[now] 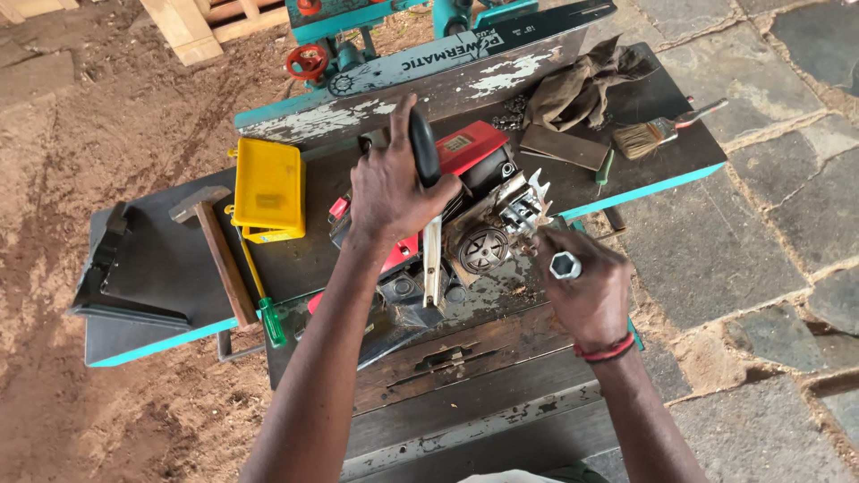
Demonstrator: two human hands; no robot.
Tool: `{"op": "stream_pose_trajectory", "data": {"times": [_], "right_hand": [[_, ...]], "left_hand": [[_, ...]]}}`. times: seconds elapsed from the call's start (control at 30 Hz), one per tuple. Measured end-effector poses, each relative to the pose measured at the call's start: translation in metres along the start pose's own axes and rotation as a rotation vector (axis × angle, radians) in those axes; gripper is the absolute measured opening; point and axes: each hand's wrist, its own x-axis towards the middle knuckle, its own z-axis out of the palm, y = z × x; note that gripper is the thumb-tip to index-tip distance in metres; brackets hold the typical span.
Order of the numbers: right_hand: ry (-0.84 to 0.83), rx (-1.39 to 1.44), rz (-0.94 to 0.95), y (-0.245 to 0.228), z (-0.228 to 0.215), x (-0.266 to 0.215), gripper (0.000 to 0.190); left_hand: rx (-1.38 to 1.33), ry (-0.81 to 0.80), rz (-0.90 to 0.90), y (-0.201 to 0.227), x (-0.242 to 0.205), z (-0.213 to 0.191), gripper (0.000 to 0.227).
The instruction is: The person disassembles a chainsaw engine using a socket wrench to loosen bolts and removes internal components, then cleans the parts with a brush.
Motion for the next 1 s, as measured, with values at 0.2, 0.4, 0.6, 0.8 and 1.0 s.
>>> {"op": "stream_pose_trajectory", "data": {"times": [0.2,0.4,0.6,0.8,1.0], "right_hand": [[-0.019,0.009,0.098,0.002,0.01,-0.001,0.006],[0.154,0.036,-0.037,0.006,0.016,-0.013,0.01],[0.143,0.03,-0.035,0.023,0.031,-0.024,0.016],[0.138,-0.023,-0.062,0.03,0.026,-0.026,0.021],[-0.009,0.17,0.035,0.037,0.024,-0.026,0.01]], "left_hand": [[-0.053,0.007,0.002,-0.003,0.0,-0.001,0.104],[-0.026,0.024,0.024,-0.006,0.0,0.001,0.103],[-0.066,-0.015,0.0,-0.01,0.003,0.002,0.103],[-0.024,0.021,0.041,-0.014,0.004,0.007,0.102],[-0.004,0.04,0.074,-0.016,0.004,0.006,0.104]]}}
